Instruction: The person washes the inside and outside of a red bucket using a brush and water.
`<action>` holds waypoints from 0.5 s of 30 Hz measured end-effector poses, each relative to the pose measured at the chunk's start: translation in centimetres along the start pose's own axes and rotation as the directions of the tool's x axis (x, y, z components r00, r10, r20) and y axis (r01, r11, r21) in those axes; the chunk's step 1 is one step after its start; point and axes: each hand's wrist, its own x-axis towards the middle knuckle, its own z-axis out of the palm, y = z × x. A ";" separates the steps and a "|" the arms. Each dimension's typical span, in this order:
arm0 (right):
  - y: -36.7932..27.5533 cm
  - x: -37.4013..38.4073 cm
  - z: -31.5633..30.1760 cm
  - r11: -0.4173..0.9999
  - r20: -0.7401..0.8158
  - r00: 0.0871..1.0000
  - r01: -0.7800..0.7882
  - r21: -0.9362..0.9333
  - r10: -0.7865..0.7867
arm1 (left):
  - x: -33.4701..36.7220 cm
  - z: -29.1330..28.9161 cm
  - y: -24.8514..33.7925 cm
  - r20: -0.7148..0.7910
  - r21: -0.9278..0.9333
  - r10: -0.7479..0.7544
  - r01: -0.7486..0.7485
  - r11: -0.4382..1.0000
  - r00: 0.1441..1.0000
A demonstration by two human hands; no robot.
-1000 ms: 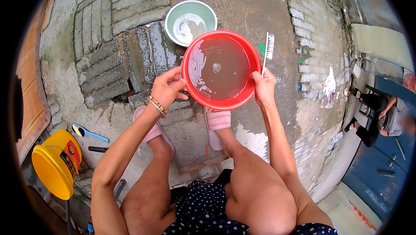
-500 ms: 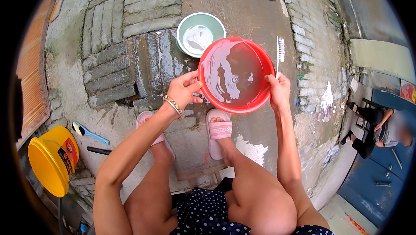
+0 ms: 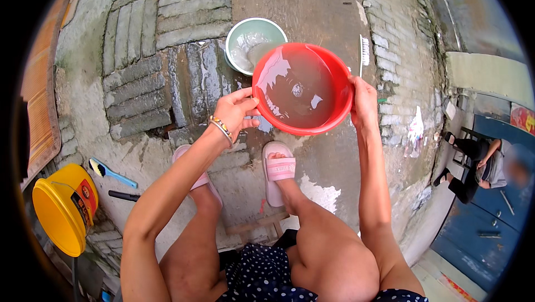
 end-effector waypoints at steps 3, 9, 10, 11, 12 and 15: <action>-0.4 0.6 -0.5 0.999 0.014 0.999 -0.031 0.020 0.030 | 0.1 -0.1 0.0 0.003 -0.026 -0.020 0.020 0.999 1.000; -0.9 1.4 -0.4 0.999 0.012 1.000 -0.028 -0.016 0.029 | 0.2 -0.2 0.2 0.015 -0.094 -0.026 0.027 0.995 1.000; -1.0 1.6 -0.4 0.999 0.028 0.999 -0.016 -0.034 0.017 | 0.2 -0.3 0.2 0.026 -0.100 -0.022 0.024 0.995 0.999; -1.1 1.6 -0.3 0.999 0.029 0.999 -0.017 -0.036 0.018 | 0.2 -0.3 0.2 0.037 -0.106 -0.019 0.023 0.994 0.999; -1.2 1.7 -0.2 0.999 0.029 1.000 -0.006 -0.034 0.007 | 0.2 -0.3 0.2 0.036 -0.108 -0.020 0.024 0.994 0.999; -1.8 1.5 0.3 0.999 0.038 0.999 0.010 -0.035 -0.009 | 0.1 -0.2 0.2 0.021 -0.132 -0.040 0.042 0.990 0.999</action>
